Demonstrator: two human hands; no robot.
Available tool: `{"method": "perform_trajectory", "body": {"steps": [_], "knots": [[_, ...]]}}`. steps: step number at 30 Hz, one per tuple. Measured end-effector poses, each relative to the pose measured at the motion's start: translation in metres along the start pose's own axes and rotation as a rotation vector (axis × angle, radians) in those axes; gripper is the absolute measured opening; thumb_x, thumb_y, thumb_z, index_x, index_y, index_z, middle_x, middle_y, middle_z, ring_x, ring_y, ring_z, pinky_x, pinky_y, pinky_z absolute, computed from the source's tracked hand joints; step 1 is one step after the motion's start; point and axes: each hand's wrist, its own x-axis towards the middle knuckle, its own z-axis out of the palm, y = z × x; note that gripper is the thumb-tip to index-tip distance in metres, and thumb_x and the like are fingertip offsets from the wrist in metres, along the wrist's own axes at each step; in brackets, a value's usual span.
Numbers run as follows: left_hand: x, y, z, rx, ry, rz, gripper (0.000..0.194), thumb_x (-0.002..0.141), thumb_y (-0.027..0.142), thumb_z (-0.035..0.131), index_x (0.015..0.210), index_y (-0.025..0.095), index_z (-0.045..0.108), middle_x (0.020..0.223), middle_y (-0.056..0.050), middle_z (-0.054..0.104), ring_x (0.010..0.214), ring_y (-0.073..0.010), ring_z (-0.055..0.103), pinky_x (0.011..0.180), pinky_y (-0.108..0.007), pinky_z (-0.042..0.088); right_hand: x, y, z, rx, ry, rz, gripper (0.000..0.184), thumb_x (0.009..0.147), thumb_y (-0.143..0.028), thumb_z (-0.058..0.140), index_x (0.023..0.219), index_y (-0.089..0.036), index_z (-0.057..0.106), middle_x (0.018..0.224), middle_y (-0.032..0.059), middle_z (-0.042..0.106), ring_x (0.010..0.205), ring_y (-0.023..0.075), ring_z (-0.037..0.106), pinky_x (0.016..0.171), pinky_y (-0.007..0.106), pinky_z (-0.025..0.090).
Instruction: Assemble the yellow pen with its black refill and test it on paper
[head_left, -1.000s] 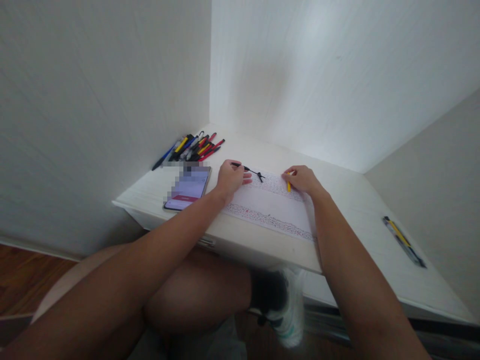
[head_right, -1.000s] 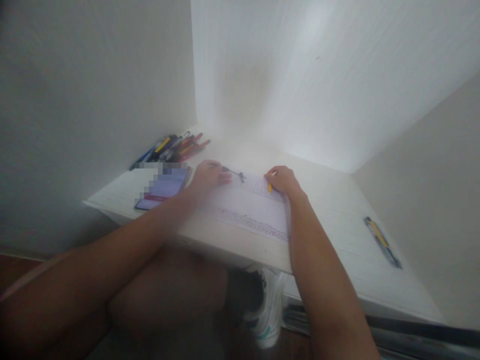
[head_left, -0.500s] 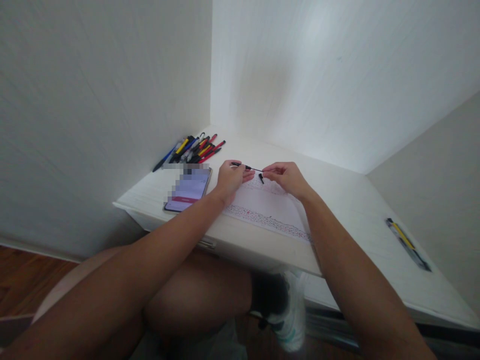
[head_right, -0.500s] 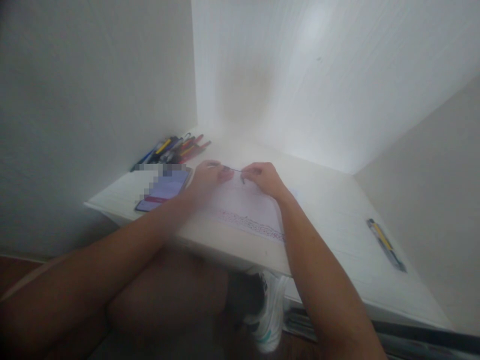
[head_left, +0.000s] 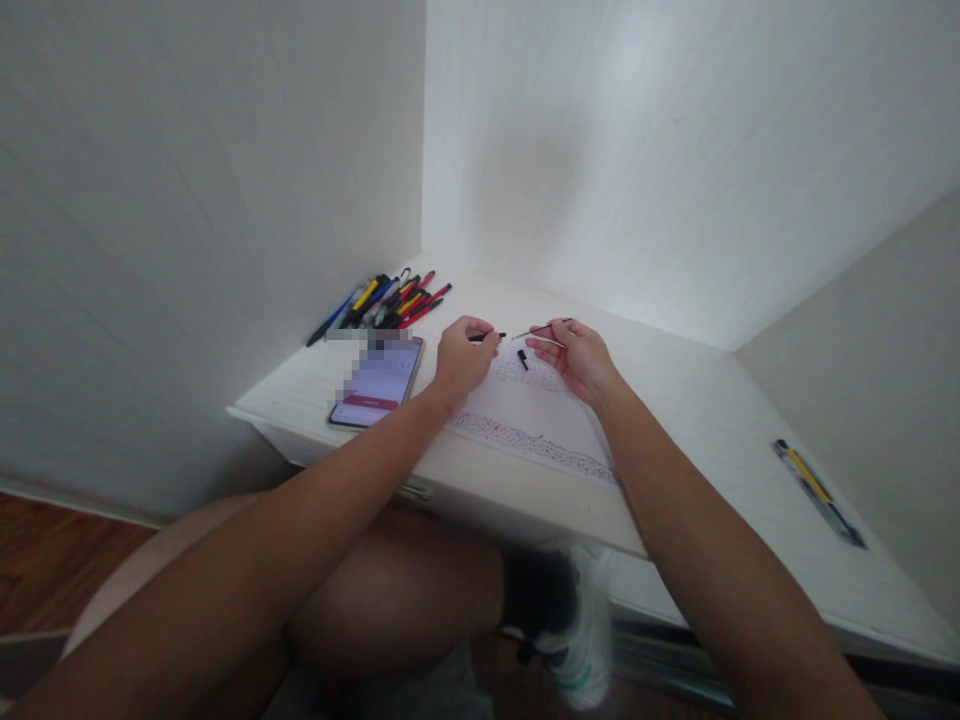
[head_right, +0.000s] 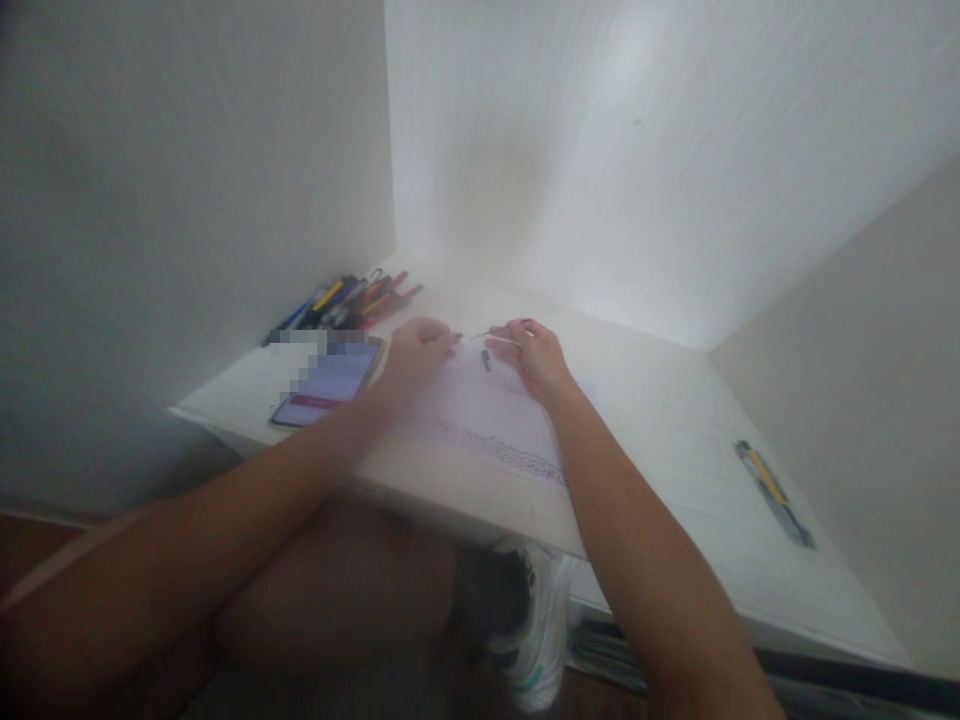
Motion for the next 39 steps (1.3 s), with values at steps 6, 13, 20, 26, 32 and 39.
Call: {"method": "perform_trajectory", "body": {"steps": [6,13,20,26,32,39], "knots": [[-0.004,-0.010,-0.004,0.412,-0.055,0.257,0.013,0.082,0.011,0.060,0.088,0.019,0.068,0.094,-0.006,0.074,0.090,-0.0204,0.066,0.084,-0.033,0.048,0.006,0.007,-0.002,-0.191,0.033,-0.068,0.014,0.098,-0.031,0.055,0.093,-0.023,0.045,0.081,0.0071,0.074,0.065,0.0172,0.071,0.065,0.033,0.059],[-0.008,-0.016,-0.006,0.815,-0.151,0.348,0.023,0.086,0.012,0.052,0.091,0.021,0.072,0.101,-0.011,0.072,0.102,-0.0338,0.059,0.095,-0.053,0.034,0.006,0.010,0.000,-0.395,-0.034,-0.168,0.037,0.092,-0.058,0.055,0.097,-0.027,0.036,0.080,0.0029,0.071,0.061,0.0157,0.068,0.058,0.030,0.056],[-0.010,-0.015,-0.005,0.861,-0.145,0.382,0.021,0.085,0.013,0.054,0.096,0.020,0.071,0.106,-0.013,0.068,0.105,-0.0337,0.056,0.093,-0.050,0.033,0.009,0.008,-0.006,-0.466,0.053,-0.284,0.032,0.094,-0.055,0.053,0.092,-0.025,0.042,0.090,0.0078,0.072,0.062,0.0141,0.065,0.052,0.026,0.048],[-0.038,0.011,-0.001,0.836,-0.444,0.630,0.020,0.093,0.025,0.055,0.102,0.016,0.070,0.106,-0.011,0.067,0.099,-0.0275,0.059,0.089,-0.041,0.041,0.006,0.008,-0.003,-0.356,-0.001,-0.148,0.034,0.097,-0.054,0.052,0.086,-0.024,0.040,0.074,0.0070,0.072,0.051,0.0124,0.061,0.046,0.024,0.039],[-0.125,0.035,0.000,0.901,-0.882,0.921,0.039,0.092,0.050,0.062,0.104,0.013,0.069,0.111,-0.015,0.065,0.103,-0.0321,0.059,0.091,-0.046,0.045,0.002,-0.003,-0.002,-0.206,0.020,-0.004,0.028,0.099,-0.042,0.055,0.082,-0.021,0.046,0.084,0.0089,0.073,0.058,0.0104,0.063,0.050,0.022,0.045],[-0.171,0.017,-0.003,1.006,-0.846,0.962,0.074,0.085,0.054,0.071,0.144,0.016,0.050,0.153,-0.021,0.043,0.139,-0.0422,0.040,0.114,-0.054,0.032,0.003,-0.013,-0.007,-0.092,0.014,0.104,0.018,0.096,-0.028,0.057,0.082,-0.022,0.049,0.069,0.0016,0.059,0.051,0.0092,0.050,0.047,0.022,0.045]]}}
